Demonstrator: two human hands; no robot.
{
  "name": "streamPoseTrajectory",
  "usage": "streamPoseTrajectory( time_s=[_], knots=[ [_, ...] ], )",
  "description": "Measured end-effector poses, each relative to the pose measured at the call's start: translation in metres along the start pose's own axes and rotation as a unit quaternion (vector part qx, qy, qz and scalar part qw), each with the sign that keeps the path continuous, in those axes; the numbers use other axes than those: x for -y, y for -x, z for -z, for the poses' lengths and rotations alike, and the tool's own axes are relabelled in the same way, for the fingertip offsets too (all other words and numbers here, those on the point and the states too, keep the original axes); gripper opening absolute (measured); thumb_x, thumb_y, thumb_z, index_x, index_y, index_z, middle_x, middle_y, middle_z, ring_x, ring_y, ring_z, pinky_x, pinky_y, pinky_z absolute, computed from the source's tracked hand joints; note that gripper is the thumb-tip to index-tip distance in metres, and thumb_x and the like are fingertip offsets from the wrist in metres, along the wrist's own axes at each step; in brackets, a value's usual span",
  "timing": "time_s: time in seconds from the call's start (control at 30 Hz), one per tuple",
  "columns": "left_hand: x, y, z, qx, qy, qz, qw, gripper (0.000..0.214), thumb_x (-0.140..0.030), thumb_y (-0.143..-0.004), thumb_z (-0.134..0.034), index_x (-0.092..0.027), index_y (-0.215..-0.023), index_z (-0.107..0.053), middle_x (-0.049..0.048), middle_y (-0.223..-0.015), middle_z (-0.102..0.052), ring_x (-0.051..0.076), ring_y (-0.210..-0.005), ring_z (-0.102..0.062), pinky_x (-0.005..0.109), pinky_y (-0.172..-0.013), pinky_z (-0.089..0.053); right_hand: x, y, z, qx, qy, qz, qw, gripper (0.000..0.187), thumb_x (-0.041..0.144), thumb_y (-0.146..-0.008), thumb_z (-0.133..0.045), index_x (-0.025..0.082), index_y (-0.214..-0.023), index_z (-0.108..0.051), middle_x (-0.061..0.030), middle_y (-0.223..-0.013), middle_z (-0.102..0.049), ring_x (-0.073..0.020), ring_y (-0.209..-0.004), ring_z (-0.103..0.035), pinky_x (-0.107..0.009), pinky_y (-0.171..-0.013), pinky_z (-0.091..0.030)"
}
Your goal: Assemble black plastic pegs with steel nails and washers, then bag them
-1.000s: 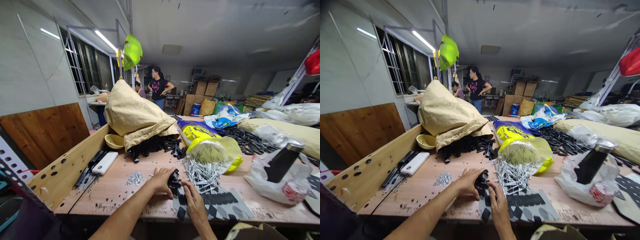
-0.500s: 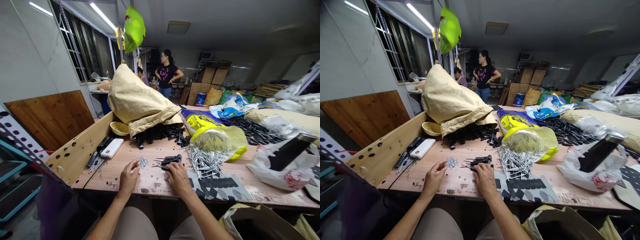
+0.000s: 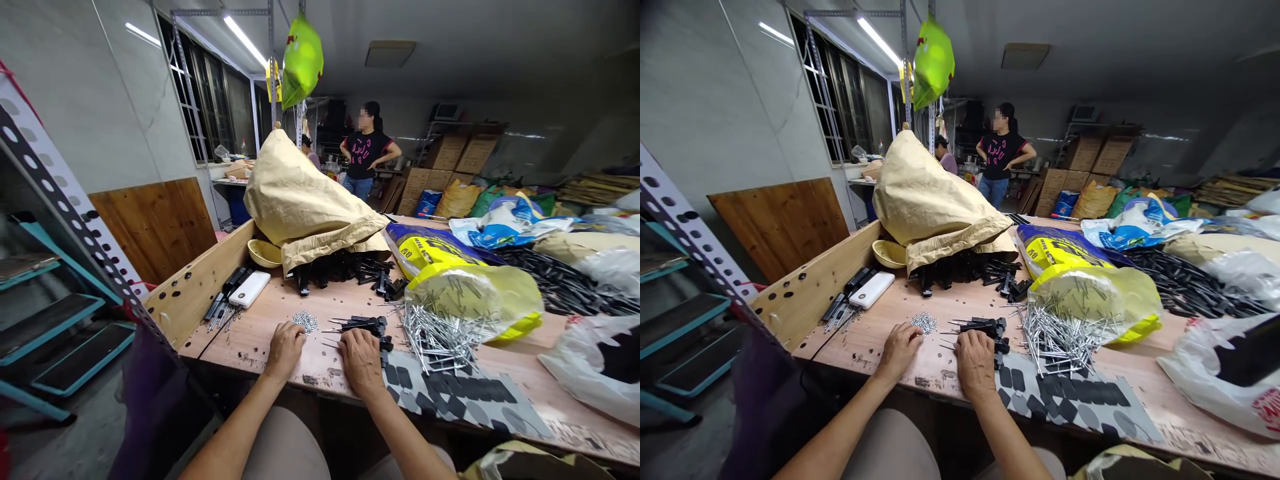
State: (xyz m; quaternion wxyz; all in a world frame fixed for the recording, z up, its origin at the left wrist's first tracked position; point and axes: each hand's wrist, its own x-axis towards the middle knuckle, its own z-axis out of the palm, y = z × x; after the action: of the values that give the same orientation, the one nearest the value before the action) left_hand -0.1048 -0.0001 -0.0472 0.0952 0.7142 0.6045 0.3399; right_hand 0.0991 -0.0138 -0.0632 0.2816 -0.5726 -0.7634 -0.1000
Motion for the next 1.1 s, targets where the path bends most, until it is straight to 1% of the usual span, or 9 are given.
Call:
streamPoseTrajectory(
  time_s=[0.23,0.4,0.47,0.57,0.63,0.7,0.8,0.97,1.1],
  knots=[
    [-0.002,-0.001,0.001,0.002,-0.003,-0.016,1.0,0.014,-0.016,-0.081,-0.054,-0.021,-0.069,-0.062,0.0055,-0.08,-0.065,0.024,-0.085,-0.055,0.035,-0.078,-0.042,0.001,0.0,-0.003,-0.043,-0.04,0.027,0.998,0.012,0.021,-0.093,-0.05,0.021,-0.083,-0.054,-0.0043,-0.083,-0.059,-0.0232,-0.085,-0.05,-0.038,-0.082,-0.034],
    [-0.009,0.0,0.005,-0.035,0.125,0.015,0.991,0.013,-0.024,-0.079,-0.054,-0.022,-0.067,-0.059,0.0038,-0.075,-0.064,0.024,-0.08,-0.056,0.035,-0.077,-0.042,0.005,-0.001,-0.006,-0.099,-0.097,0.077,0.987,0.02,0.021,-0.098,-0.038,0.021,-0.082,-0.05,-0.0028,-0.078,-0.058,-0.0197,-0.074,-0.053,-0.032,-0.073,-0.038],
    [-0.019,0.001,0.007,-0.032,0.246,0.077,0.966,0.015,-0.034,-0.077,-0.058,-0.022,-0.068,-0.059,0.0018,-0.07,-0.063,0.021,-0.073,-0.056,0.032,-0.071,-0.043,0.009,0.0,-0.001,-0.108,-0.128,0.09,0.982,0.021,0.021,-0.098,-0.035,0.021,-0.081,-0.048,-0.0024,-0.076,-0.058,-0.0184,-0.07,-0.054,-0.029,-0.068,-0.039],
    [-0.039,0.006,0.011,-0.003,0.422,0.164,0.892,0.028,-0.045,-0.064,-0.07,-0.02,-0.068,-0.058,-0.0007,-0.063,-0.061,0.016,-0.06,-0.052,0.026,-0.059,-0.041,0.018,0.003,0.015,-0.086,-0.177,0.087,0.976,0.018,0.018,-0.096,-0.035,0.022,-0.085,-0.048,-0.0013,-0.074,-0.059,-0.0164,-0.066,-0.057,-0.025,-0.062,-0.04],
    [-0.052,0.011,0.014,0.016,0.494,0.205,0.845,0.035,-0.046,-0.057,-0.076,-0.019,-0.07,-0.059,-0.0009,-0.063,-0.063,0.012,-0.055,-0.048,0.022,-0.054,-0.037,0.024,0.007,0.027,-0.053,-0.209,0.067,0.974,0.015,0.017,-0.095,-0.036,0.022,-0.088,-0.048,0.0004,-0.072,-0.06,-0.0148,-0.062,-0.059,-0.023,-0.058,-0.039],
    [-0.061,0.017,0.016,0.03,0.533,0.23,0.814,0.038,-0.046,-0.054,-0.079,-0.018,-0.073,-0.06,-0.0005,-0.063,-0.064,0.011,-0.053,-0.048,0.021,-0.051,-0.035,0.028,0.014,0.036,-0.028,-0.236,0.043,0.97,0.013,0.017,-0.094,-0.037,0.023,-0.092,-0.049,0.0014,-0.071,-0.061,-0.0142,-0.061,-0.061,-0.022,-0.057,-0.04],
    [-0.069,0.026,0.017,0.051,0.558,0.247,0.791,0.04,-0.045,-0.054,-0.082,-0.017,-0.074,-0.063,-0.0001,-0.064,-0.064,0.01,-0.054,-0.048,0.02,-0.052,-0.036,0.03,0.024,0.04,-0.029,-0.267,0.019,0.963,0.015,0.019,-0.094,-0.037,0.024,-0.095,-0.052,0.0007,-0.073,-0.064,-0.0147,-0.062,-0.063,-0.021,-0.059,-0.042],
    [-0.074,0.035,0.012,0.076,0.594,0.292,0.746,0.044,-0.044,-0.048,-0.087,-0.017,-0.072,-0.063,-0.001,-0.062,-0.063,0.008,-0.053,-0.047,0.018,-0.051,-0.037,0.027,0.038,0.029,-0.037,-0.292,-0.018,0.955,0.022,0.031,-0.097,-0.036,0.024,-0.089,-0.055,-0.0011,-0.071,-0.064,-0.015,-0.062,-0.062,-0.021,-0.061,-0.042],
    [-0.076,0.039,0.006,0.082,0.585,0.303,0.748,0.045,-0.044,-0.046,-0.089,-0.017,-0.072,-0.065,-0.001,-0.061,-0.063,0.01,-0.057,-0.052,0.019,-0.056,-0.042,0.026,0.045,0.024,-0.027,-0.265,-0.026,0.964,0.033,0.039,-0.1,-0.032,0.024,-0.083,-0.057,-0.001,-0.065,-0.063,-0.0144,-0.056,-0.059,-0.021,-0.056,-0.04]
  ],
)
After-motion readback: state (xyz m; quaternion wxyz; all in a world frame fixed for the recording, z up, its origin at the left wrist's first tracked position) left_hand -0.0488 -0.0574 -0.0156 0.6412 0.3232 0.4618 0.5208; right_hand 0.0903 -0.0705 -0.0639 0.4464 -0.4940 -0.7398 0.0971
